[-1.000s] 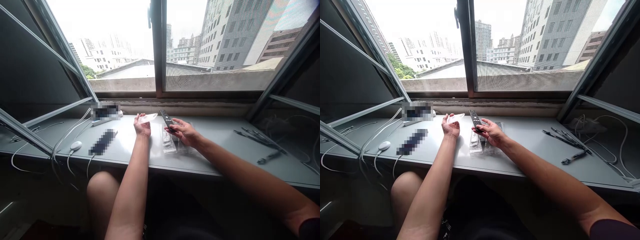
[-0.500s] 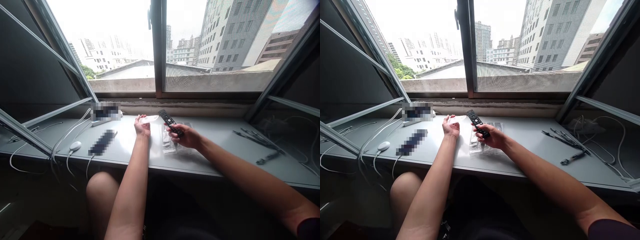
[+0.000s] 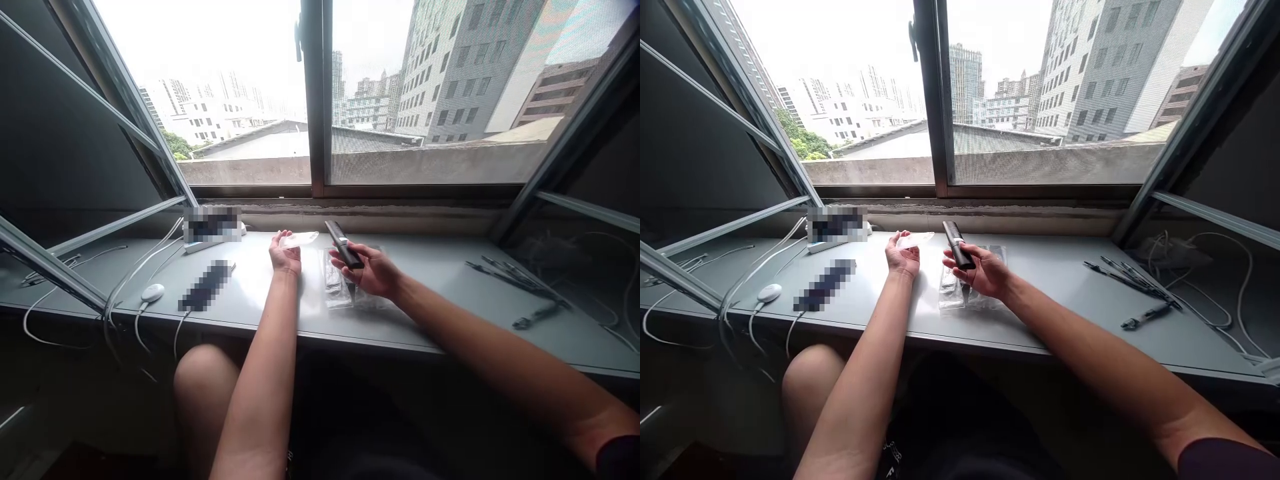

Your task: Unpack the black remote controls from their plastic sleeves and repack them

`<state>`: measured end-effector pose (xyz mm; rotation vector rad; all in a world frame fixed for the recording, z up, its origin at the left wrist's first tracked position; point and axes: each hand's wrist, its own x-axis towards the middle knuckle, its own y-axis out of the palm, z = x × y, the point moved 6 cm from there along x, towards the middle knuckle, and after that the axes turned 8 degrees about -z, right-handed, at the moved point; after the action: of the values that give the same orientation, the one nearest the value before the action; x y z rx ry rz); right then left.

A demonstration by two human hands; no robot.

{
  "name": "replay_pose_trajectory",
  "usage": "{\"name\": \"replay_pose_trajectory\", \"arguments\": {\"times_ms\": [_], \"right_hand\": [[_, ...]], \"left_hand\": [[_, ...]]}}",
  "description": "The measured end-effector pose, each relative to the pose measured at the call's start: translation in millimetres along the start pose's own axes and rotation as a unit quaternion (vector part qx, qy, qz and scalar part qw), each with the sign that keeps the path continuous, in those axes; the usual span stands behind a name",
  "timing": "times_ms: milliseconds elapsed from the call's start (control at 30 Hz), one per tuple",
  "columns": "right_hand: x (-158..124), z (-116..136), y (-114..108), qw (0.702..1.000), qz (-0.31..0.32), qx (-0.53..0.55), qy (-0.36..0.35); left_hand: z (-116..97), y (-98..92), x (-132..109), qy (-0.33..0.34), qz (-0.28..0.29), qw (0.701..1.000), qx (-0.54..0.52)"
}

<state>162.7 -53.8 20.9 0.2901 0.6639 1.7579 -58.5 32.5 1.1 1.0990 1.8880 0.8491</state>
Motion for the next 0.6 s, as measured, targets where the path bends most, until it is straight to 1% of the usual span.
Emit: {"name": "replay_pose_trajectory", "arguments": {"times_ms": [133, 267, 367, 467, 600], "right_hand": [[1.3, -0.2, 1.6, 0.999, -0.003, 0.028, 0.015], [-0.1, 0.6, 7.0, 0.996, 0.020, 0.080, 0.036], [-2.1, 1.2, 9.2, 0.993, 0.026, 0.104, 0.044], [-3.4, 1.8, 7.6, 0.993, 0.014, 0.110, 0.039], [-3.1, -0.1, 2.7, 0.995, -0.011, 0.091, 0.040]], "left_hand": [[-0.7, 0.0, 0.0, 0.004, 0.002, 1.000, -0.002], [-0.6, 0.1, 0.2, 0.001, 0.003, 1.000, -0.004], [-0.3, 0.2, -0.1, -0.001, 0.001, 1.000, -0.002], [-0.5, 0.4, -1.3, 0.001, -0.002, 1.000, -0.001], [-0.6, 0.4, -2.2, -0.002, -0.008, 1.000, -0.002]]}}
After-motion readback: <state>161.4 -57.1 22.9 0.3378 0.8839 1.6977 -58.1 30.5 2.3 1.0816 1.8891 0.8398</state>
